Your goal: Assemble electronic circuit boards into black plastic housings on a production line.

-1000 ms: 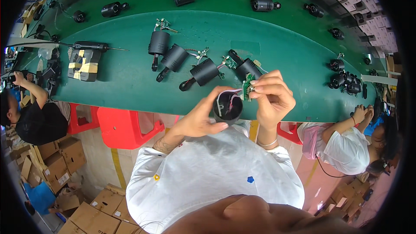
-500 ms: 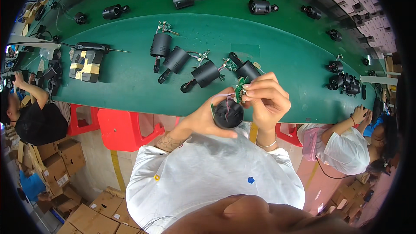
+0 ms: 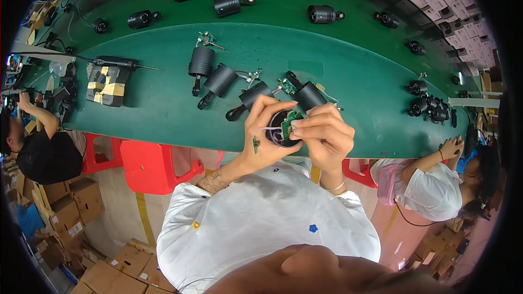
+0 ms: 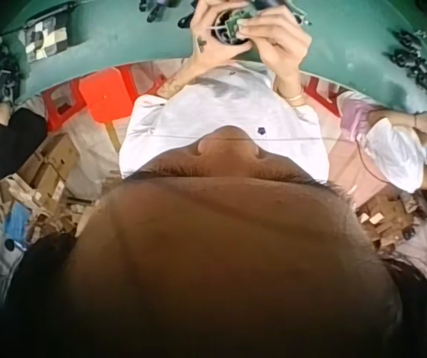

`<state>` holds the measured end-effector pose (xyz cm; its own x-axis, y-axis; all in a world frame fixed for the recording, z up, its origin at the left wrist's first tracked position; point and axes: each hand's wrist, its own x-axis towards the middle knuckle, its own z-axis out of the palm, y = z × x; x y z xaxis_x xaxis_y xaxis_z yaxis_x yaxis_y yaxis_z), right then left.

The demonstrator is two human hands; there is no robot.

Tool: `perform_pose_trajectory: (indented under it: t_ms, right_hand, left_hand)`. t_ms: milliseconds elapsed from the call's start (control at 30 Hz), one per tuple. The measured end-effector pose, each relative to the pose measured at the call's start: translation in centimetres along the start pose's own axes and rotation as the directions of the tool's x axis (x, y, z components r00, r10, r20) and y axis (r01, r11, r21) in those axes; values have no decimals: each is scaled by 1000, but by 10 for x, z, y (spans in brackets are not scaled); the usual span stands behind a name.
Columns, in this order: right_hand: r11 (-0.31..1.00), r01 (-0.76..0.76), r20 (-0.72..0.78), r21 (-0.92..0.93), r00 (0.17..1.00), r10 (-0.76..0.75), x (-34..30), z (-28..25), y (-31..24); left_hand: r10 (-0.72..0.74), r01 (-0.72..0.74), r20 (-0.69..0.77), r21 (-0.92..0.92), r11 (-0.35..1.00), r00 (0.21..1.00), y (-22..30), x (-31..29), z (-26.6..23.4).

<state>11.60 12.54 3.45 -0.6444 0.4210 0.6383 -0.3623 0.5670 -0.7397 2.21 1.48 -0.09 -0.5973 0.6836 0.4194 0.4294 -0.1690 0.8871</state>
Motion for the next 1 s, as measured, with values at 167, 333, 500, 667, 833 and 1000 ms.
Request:
perform_pose_trajectory:
  t_ms: [167, 333, 500, 667, 833, 1000]
  right_hand:
    - [1000, 17, -45, -1, 999, -17, -2, 2, 0]
    - [999, 24, -205, -28, 978, -29, 2, -3, -1]
    - [999, 46, -280, -5, 959, -46, 7, -6, 6]
    - [990, 17, -216, 139, 976, 14, 6, -4, 1]
    - [991, 30, -202, 134, 979, -2, 6, 0, 0]
    - [986, 29, -171, 164, 985, 0, 4, 4, -3]
  left_hand:
    - [26, -23, -75, 37, 999, 997, 4, 5, 2]
    - [94, -96, 38, 61, 994, 995, -3, 1, 2]
    - [74, -63, 53, -179, 982, 996, 1, -1, 10]
    - [-182, 200, 120, -155, 967, 976, 12, -1, 8]
    - [-136, 138, 26, -261, 955, 990, 5, 0, 14]
    - [-156, 172, 82, -256, 951, 984, -6, -9, 16]
